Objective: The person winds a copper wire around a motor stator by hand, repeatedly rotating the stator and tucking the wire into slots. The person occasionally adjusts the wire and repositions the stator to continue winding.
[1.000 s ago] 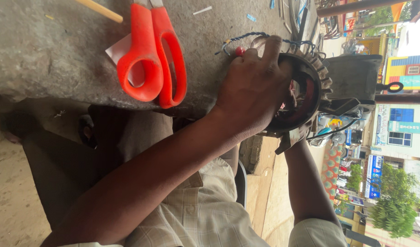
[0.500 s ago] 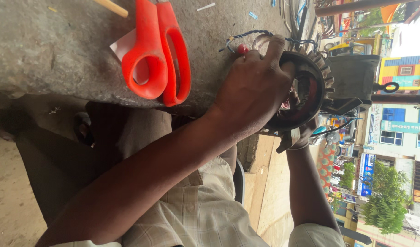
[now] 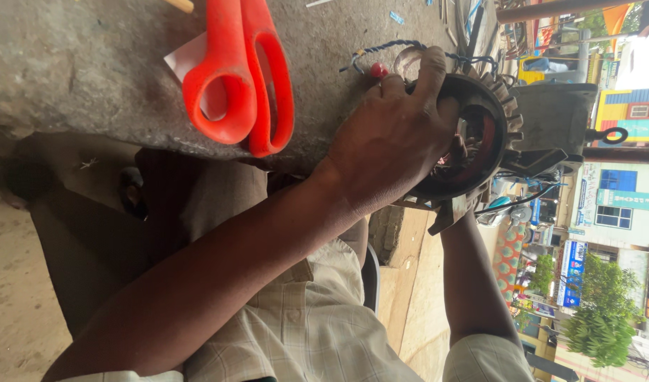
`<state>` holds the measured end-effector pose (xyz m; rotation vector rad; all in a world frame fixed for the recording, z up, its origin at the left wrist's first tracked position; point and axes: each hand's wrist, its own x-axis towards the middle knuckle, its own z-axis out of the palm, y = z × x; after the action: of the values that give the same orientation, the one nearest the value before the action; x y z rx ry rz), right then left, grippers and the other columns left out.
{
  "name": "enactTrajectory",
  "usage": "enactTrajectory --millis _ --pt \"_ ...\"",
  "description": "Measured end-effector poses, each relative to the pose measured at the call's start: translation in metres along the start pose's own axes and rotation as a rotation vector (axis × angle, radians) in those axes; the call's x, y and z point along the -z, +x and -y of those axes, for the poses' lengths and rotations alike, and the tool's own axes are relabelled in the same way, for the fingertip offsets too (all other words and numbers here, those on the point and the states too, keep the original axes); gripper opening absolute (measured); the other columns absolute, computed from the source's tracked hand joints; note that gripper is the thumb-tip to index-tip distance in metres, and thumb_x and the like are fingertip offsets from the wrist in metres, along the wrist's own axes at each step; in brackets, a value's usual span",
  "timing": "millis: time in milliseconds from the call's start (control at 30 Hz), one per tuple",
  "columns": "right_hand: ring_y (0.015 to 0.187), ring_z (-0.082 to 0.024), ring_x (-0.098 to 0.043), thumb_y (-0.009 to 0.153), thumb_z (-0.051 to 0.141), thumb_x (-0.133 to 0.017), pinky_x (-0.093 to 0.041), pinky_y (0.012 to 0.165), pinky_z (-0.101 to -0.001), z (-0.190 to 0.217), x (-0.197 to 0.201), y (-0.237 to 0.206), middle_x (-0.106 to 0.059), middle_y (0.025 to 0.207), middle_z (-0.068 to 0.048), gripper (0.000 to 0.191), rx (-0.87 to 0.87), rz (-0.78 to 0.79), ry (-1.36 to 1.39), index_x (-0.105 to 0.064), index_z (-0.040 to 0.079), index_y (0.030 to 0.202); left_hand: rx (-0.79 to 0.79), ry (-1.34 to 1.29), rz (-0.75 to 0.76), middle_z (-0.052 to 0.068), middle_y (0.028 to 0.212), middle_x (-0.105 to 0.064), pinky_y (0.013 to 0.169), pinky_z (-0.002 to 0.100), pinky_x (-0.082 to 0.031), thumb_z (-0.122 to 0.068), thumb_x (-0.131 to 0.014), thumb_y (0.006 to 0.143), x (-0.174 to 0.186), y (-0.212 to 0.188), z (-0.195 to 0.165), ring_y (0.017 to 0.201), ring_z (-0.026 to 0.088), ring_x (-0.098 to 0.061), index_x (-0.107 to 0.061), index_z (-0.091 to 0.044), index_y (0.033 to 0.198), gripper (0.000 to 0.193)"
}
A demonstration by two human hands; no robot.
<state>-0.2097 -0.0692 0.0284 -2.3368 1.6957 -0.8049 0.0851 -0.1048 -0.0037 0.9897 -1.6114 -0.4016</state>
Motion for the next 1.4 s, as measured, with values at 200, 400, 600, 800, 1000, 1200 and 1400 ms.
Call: enactTrajectory --millis 200,400,600,800,1000,1200,1400 --pt "0.143 -0.023 -0.053 0.102 0.015 -0.077 -0.047 0.123 -0.0385 0.005 0.000 0.001 -0.048 0.156 -0.014 0.071 -0.012 0.003 -0.017 -0.037 -0.001 0.159 0.071 -0.081 -0.004 0.029 0.122 -0.058 0.068 0.043 -0.061 -0.015 -0.076 0.077 -0.001 0.001 -0.005 0.081 0.034 -0.072 -0.064 0.003 0.090 0.026" --pt "0.145 -0.022 -0.052 0.106 0.017 -0.076 -0.045 0.127 -0.0372 -0.006 0.027 0.006 -0.050 0.156 -0.014 0.073 -0.094 0.110 0.181 -0.035 -0.002 0.163 0.073 -0.114 -0.027 0.026 0.121 -0.057 0.071 0.042 -0.060 -0.011 -0.076 0.079 -0.003 0.000 -0.002 0.082 0.031 -0.071 -0.065 0.002 0.091 0.021" --pt "0.150 -0.022 -0.053 0.109 0.025 -0.064 -0.050 0.128 -0.0444 -0.004 0.052 0.020 -0.048 0.161 -0.012 0.066 -0.254 0.209 0.464 -0.035 -0.002 0.162 0.107 -0.115 -0.011 0.023 0.123 -0.057 0.072 0.043 -0.059 -0.018 -0.078 0.074 -0.003 0.000 -0.005 0.085 0.032 -0.071 -0.066 0.000 0.092 0.028" --pt "0.139 -0.031 -0.060 0.111 0.020 -0.071 -0.054 0.112 -0.0446 0.012 0.060 0.026 -0.053 0.151 -0.019 0.063 0.266 0.369 -0.353 -0.035 -0.004 0.157 0.124 -0.091 -0.045 0.018 0.127 -0.056 0.067 0.044 -0.056 -0.020 -0.078 0.079 -0.001 0.000 -0.004 0.083 0.029 -0.069 -0.068 -0.004 0.088 0.021" --pt "0.101 -0.030 -0.072 0.096 0.016 -0.078 -0.059 0.082 -0.0415 0.009 0.054 0.007 -0.073 0.112 -0.018 0.036 0.651 0.196 -0.760 -0.064 0.013 0.128 0.016 0.015 -0.055 0.020 0.133 -0.054 0.063 0.042 -0.053 -0.016 -0.074 0.084 0.005 -0.001 -0.001 0.075 0.027 -0.066 -0.067 -0.002 0.079 0.016" --pt "0.097 -0.026 -0.070 0.106 0.015 -0.048 -0.055 0.087 -0.0324 0.000 0.065 -0.015 -0.072 0.112 -0.011 0.036 -0.038 -0.259 -0.402 -0.056 0.000 0.138 0.050 -0.040 -0.058 0.023 0.136 -0.055 0.075 0.048 -0.053 -0.014 -0.072 0.085 -0.001 -0.003 -0.007 0.089 0.034 -0.068 -0.069 -0.004 0.084 0.010" --pt "0.110 -0.023 -0.062 0.098 0.009 -0.069 -0.051 0.096 -0.0331 -0.030 0.055 0.039 -0.068 0.114 -0.011 0.024 0.157 -0.014 -0.505 -0.066 0.005 0.121 0.063 0.030 -0.057 0.023 0.134 -0.059 0.087 0.050 -0.053 -0.014 -0.071 0.090 0.005 0.000 -0.018 0.104 0.037 -0.069 -0.071 -0.005 0.097 0.011"
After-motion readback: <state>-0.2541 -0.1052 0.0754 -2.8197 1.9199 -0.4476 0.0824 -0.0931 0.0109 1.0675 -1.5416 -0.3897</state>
